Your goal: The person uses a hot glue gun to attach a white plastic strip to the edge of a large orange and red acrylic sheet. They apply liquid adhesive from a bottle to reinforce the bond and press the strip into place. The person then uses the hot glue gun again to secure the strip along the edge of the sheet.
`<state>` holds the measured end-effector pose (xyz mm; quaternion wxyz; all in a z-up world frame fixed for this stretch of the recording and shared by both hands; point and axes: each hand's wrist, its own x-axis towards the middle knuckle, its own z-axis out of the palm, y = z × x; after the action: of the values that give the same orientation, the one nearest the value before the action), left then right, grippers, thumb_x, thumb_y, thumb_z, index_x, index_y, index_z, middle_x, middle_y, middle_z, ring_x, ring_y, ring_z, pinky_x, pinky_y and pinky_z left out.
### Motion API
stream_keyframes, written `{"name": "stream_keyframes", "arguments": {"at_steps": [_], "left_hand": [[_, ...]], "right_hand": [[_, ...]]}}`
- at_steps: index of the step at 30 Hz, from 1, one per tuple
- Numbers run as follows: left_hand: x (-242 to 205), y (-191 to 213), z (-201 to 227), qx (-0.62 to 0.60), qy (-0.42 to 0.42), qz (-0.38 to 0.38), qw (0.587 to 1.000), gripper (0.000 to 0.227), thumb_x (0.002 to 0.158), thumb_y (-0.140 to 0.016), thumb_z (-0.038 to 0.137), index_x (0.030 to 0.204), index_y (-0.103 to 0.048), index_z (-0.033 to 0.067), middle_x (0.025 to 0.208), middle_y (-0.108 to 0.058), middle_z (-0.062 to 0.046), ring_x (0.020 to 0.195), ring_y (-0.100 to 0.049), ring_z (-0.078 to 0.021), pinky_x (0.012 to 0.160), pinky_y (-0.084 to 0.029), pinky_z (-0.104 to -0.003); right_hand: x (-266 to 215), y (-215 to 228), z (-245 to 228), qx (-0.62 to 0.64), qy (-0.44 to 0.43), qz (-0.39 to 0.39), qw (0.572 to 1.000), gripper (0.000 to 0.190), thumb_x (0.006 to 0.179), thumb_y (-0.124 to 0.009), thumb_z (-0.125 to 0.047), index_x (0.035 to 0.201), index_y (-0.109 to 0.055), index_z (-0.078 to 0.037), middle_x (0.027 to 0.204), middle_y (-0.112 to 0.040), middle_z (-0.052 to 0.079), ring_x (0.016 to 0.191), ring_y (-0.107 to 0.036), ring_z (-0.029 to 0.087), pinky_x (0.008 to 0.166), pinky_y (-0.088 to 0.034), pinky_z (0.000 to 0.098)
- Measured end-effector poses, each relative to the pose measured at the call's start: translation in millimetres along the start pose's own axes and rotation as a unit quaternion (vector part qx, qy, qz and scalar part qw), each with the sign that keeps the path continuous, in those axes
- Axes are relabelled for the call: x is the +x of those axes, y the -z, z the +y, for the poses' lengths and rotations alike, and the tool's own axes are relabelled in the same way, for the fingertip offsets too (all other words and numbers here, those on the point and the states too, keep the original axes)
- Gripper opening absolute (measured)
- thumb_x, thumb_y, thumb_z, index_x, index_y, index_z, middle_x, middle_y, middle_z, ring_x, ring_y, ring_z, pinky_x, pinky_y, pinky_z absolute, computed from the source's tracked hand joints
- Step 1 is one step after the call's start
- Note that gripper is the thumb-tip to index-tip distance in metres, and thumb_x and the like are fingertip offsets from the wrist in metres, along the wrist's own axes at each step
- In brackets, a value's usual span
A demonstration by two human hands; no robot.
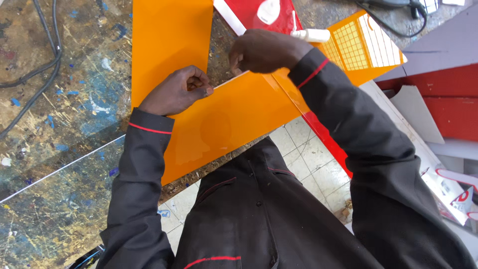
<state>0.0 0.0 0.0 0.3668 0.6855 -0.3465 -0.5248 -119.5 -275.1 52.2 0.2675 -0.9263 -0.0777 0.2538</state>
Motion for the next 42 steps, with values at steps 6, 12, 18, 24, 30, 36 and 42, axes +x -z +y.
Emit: {"name": "stream_keyframes", "arguments": {"at_steps": [6, 12, 18, 24, 30, 36, 42], "left_hand": [[-1.9, 1.9, 0.6, 0.039, 0.003, 0.027, 0.999, 0.040, 0.104, -0.082, 0.042, 0.122, -0.064, 0.0110, 0.113, -0.074, -0.003, 0.103, -0.069, -0.0189, 0.091, -0.055, -0.039], [-5.0, -1.1, 8.5, 0.018, -0.003, 0.017, 1.000, 0.027, 0.107, -0.078, 0.033, 0.119, -0.063, 0.0145, 0.116, -0.076, -0.004, 0.110, -0.075, -0.0231, 0.100, -0.062, -0.043], [-6.8, 0.4, 20.6, 0.044, 0.043, 0.015, 0.998, 0.032, 0.109, -0.077, 0.033, 0.126, -0.057, 0.0156, 0.118, -0.079, -0.007, 0.114, -0.076, -0.0260, 0.095, -0.060, -0.046], [8.3, -7.0, -9.6, -0.009, 0.002, 0.038, 0.999, 0.028, 0.105, -0.081, 0.026, 0.120, -0.060, 0.0139, 0.104, -0.074, -0.007, 0.099, -0.079, -0.0207, 0.082, -0.056, -0.039], [23.1, -1.3, -26.7, 0.109, -0.041, 0.032, 0.993, 0.031, 0.106, -0.074, 0.018, 0.130, -0.067, -0.0015, 0.112, -0.079, -0.031, 0.114, -0.078, -0.0467, 0.090, -0.062, -0.057], [21.3, 1.1, -26.3, 0.130, -0.066, 0.019, 0.989, 0.038, 0.108, -0.079, 0.026, 0.130, -0.071, -0.0044, 0.119, -0.076, -0.033, 0.118, -0.077, -0.0499, 0.101, -0.061, -0.060], [18.9, 3.5, -29.1, 0.088, -0.022, 0.025, 0.996, 0.036, 0.110, -0.077, 0.022, 0.136, -0.072, -0.0015, 0.119, -0.078, -0.027, 0.119, -0.078, -0.0414, 0.093, -0.062, -0.054]], "right_hand": [[12.9, 9.3, -20.2, -0.099, -0.109, -0.098, 0.984, 0.029, 0.099, -0.074, -0.005, 0.110, -0.091, -0.026, 0.112, -0.086, 0.001, 0.100, -0.080, 0.032, 0.077, -0.059, 0.0493], [19.6, 4.8, -18.6, -0.109, -0.133, -0.108, 0.979, 0.022, 0.095, -0.079, -0.015, 0.107, -0.090, -0.029, 0.111, -0.085, -0.002, 0.102, -0.079, 0.033, 0.076, -0.057, 0.0523], [14.7, -0.3, -16.2, -0.117, -0.109, -0.094, 0.983, 0.023, 0.100, -0.076, -0.014, 0.108, -0.087, -0.032, 0.114, -0.084, -0.007, 0.106, -0.076, 0.030, 0.072, -0.054, 0.0527], [8.7, -12.5, -7.7, -0.133, -0.111, -0.039, 0.984, 0.028, 0.095, -0.070, -0.015, 0.110, -0.085, -0.033, 0.113, -0.085, -0.003, 0.104, -0.080, 0.033, 0.076, -0.060, 0.0546], [-5.0, -62.3, 5.5, -0.038, -0.127, 0.132, 0.982, 0.020, 0.101, -0.078, -0.015, 0.120, -0.086, -0.018, 0.106, -0.084, 0.020, 0.105, -0.082, 0.048, 0.094, -0.065, 0.0591], [-43.8, -101.3, -8.6, 0.035, 0.093, 0.393, 0.914, 0.012, 0.113, -0.070, -0.011, 0.120, -0.077, -0.005, 0.121, -0.078, 0.022, 0.119, -0.074, 0.050, 0.096, -0.063, 0.0607], [-96.0, -123.8, 28.3, 0.267, -0.009, 0.537, 0.800, 0.016, 0.107, -0.074, 0.001, 0.122, -0.078, -0.004, 0.113, -0.077, 0.020, 0.113, -0.077, 0.043, 0.099, -0.064, 0.0528]]}}
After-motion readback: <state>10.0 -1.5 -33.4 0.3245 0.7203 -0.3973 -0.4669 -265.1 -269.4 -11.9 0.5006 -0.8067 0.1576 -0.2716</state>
